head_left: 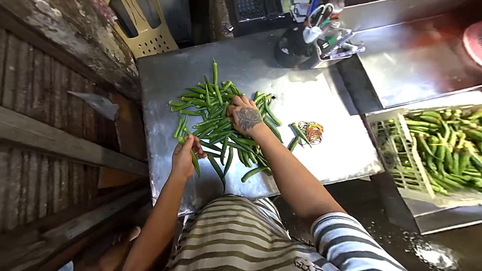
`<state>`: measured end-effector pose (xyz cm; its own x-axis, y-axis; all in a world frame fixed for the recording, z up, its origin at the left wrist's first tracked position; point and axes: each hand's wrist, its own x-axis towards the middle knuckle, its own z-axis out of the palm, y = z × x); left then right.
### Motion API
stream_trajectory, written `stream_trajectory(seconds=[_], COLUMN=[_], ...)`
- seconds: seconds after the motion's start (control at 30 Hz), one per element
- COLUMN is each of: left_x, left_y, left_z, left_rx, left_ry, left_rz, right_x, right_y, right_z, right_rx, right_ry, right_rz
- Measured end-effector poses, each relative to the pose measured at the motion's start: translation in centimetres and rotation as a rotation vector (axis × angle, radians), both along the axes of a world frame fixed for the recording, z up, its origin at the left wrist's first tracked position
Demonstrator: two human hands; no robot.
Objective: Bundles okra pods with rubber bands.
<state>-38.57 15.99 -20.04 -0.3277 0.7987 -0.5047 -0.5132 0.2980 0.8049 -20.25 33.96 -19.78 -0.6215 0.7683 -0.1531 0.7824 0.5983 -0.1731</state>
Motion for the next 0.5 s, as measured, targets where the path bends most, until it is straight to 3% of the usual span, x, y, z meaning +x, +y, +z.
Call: stream_trajectory(seconds=[0.1,0.23,0.3,0.33,0.4,0.5], left_x=[0.2,1.2,2.0,2.7,4.5,6.1], left_y=[0.2,1.9,3.3,4.0,5.5,6.2], left_z=[0.2,2.1,4.3,5.2,6.4,6.6], left_rx=[0.075,0.282,0.402,0.454,0.510,0.483], left_ry=[0.130,0.702,0.852,0.811,0.535,0.114], left_rz=[-0.037,-0.256,-0.459,-0.565,-0.688,-0.669], right_x=[1.3,3.7,4.2,4.5,5.4,9.1], right_y=[-0.6,-0.8,-1.3,-1.8,-2.3,-3.2], right_z=[1.7,6.2,8.6,9.5,10.4,9.9], right_rx=[-0.024,-0.066,-0.128,-0.162,-0.191,-0.163], right_ry=[0.045,0.392,0.564,0.630,0.801,0.969], right_rz=[0.013,0.175,0.263,0.274,0.242,0.004])
